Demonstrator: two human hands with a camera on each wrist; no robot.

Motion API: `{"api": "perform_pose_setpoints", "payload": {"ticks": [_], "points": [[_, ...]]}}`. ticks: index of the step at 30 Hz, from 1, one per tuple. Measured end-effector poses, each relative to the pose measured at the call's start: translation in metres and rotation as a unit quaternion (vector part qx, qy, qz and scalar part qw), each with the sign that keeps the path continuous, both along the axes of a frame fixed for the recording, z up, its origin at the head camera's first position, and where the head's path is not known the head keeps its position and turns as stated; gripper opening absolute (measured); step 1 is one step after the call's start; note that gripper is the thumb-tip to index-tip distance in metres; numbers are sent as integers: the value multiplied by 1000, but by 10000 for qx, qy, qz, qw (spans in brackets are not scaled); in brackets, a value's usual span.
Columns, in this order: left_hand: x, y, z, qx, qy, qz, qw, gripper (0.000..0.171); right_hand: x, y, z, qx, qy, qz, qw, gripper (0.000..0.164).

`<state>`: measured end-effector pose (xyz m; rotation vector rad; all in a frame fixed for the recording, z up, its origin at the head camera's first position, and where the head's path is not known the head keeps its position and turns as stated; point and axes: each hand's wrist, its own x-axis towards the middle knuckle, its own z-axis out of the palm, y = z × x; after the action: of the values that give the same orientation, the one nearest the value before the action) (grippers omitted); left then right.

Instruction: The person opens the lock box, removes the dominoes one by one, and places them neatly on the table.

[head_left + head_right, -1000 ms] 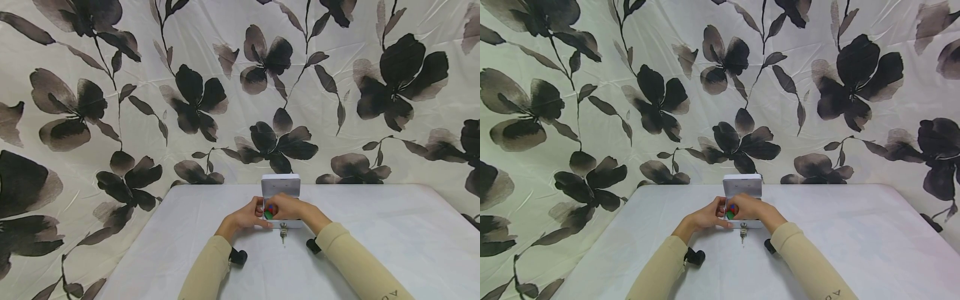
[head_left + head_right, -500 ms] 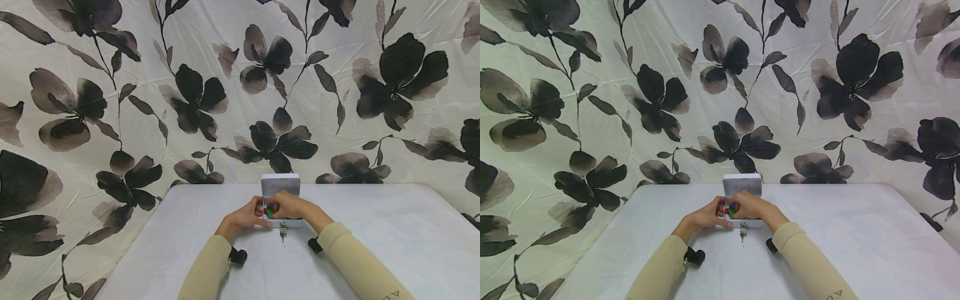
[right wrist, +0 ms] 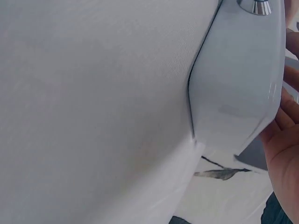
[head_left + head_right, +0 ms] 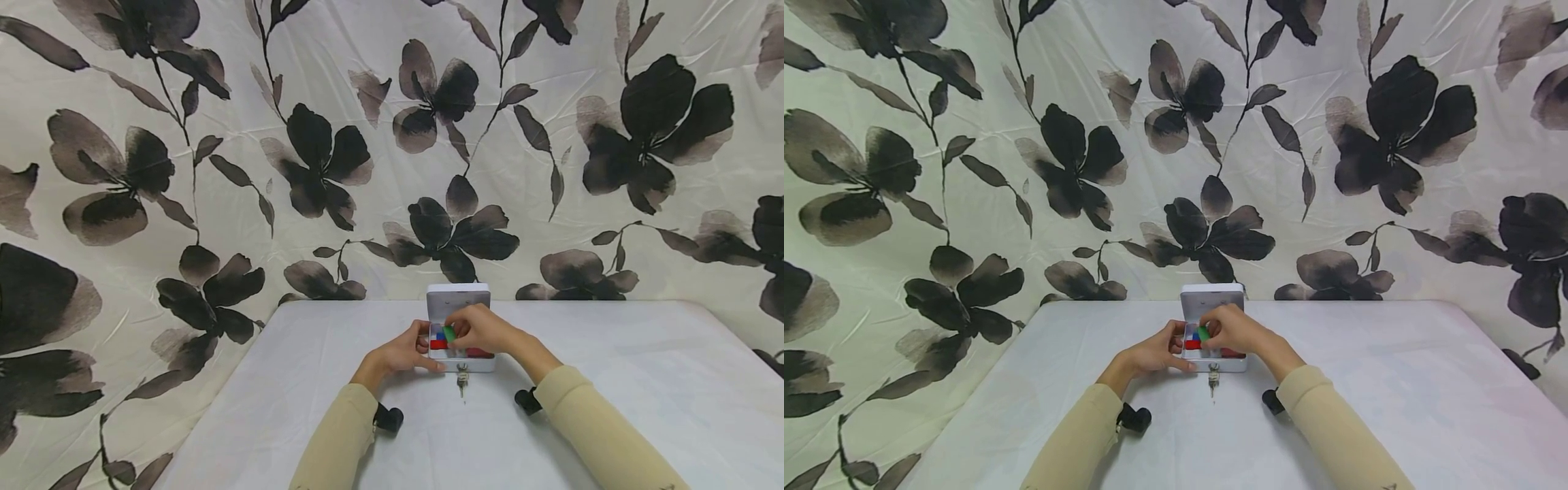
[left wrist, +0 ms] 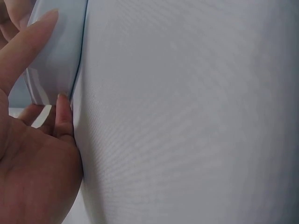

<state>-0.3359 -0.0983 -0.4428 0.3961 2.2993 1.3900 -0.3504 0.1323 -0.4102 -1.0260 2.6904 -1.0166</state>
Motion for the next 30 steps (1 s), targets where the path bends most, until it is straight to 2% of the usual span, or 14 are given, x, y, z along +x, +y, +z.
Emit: {"api": "perform_pose_setpoints", "payload": {"ticks": [19,30], "points": [[2,-1,-1,-84,-83,213,9997,86,11,25,4,-587,-262,-301,9975,37],[1,2,-1,-37,-138,275,9995,89,16,49,6,-385,-228,-691,9966,42]]}}
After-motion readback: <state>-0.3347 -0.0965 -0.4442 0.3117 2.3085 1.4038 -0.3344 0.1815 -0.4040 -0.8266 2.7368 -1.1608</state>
